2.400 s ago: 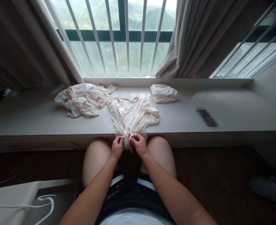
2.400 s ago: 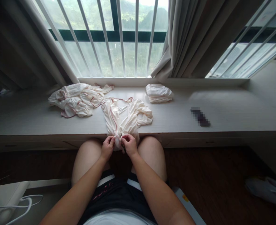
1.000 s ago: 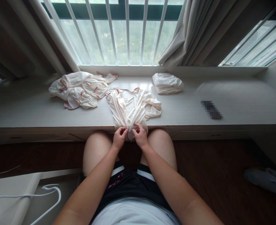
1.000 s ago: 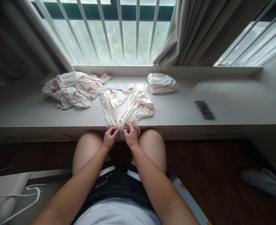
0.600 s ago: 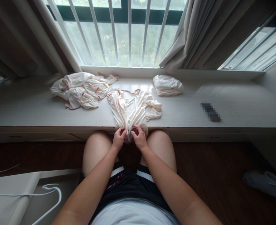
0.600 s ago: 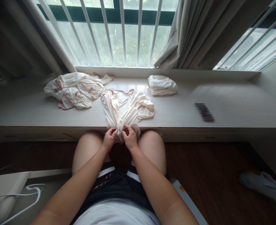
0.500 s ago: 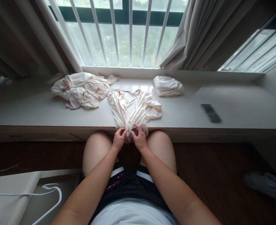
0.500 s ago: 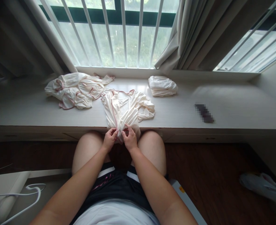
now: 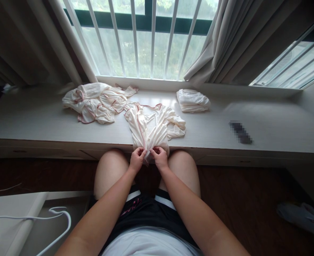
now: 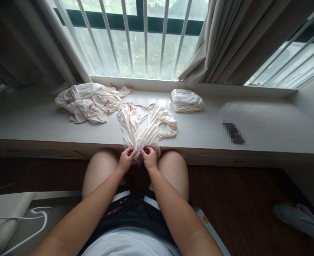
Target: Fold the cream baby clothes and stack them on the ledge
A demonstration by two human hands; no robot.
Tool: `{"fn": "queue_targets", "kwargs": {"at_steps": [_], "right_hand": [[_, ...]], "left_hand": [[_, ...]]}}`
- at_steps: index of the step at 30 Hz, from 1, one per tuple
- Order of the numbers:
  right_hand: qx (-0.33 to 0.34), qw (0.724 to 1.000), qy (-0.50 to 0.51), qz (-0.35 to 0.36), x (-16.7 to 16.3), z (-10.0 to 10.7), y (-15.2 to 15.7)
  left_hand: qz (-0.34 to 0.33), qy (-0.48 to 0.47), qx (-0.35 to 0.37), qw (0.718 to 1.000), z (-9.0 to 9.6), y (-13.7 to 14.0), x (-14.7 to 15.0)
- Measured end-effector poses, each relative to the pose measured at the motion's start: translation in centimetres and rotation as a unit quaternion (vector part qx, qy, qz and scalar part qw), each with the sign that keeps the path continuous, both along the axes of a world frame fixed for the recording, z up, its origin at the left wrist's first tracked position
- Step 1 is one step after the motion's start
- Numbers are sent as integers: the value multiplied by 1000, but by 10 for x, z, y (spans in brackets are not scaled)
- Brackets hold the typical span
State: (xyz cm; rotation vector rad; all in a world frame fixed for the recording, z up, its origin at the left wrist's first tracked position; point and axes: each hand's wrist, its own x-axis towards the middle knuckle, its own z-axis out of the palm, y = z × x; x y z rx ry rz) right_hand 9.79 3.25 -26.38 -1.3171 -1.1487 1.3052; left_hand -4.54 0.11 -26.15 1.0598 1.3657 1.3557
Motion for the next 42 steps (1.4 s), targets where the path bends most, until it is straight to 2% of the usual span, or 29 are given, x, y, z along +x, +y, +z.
{"fn": "queue_targets", "kwargs": {"at_steps": [6,11,16,21,26,34,39,42], "right_hand": [[0,999,21,32,-9,-4,-1],[-93,981,168,1,-14,4,-3],[-139,950,280,0,-10,17,-7],[-173,937,301,32,-6,24,-6],[-160,938,305,40,-8,20,-5],[-151,937,312,44,-7,15,-4],[-169,924,338,53,-7,15,-6],[-156,921,354,51,-9,15,-8]], "left_hand": [[9,-5,-3,1000,2,-2,0],[27,-17,-2,999,5,-3,1],[35,-7,8,999,5,-1,5],[34,3,11,999,4,0,6],[33,2,11,999,3,-1,5],[87,56,9,995,12,-7,6],[33,36,13,999,14,-10,8],[32,52,23,998,14,-11,8]]}}
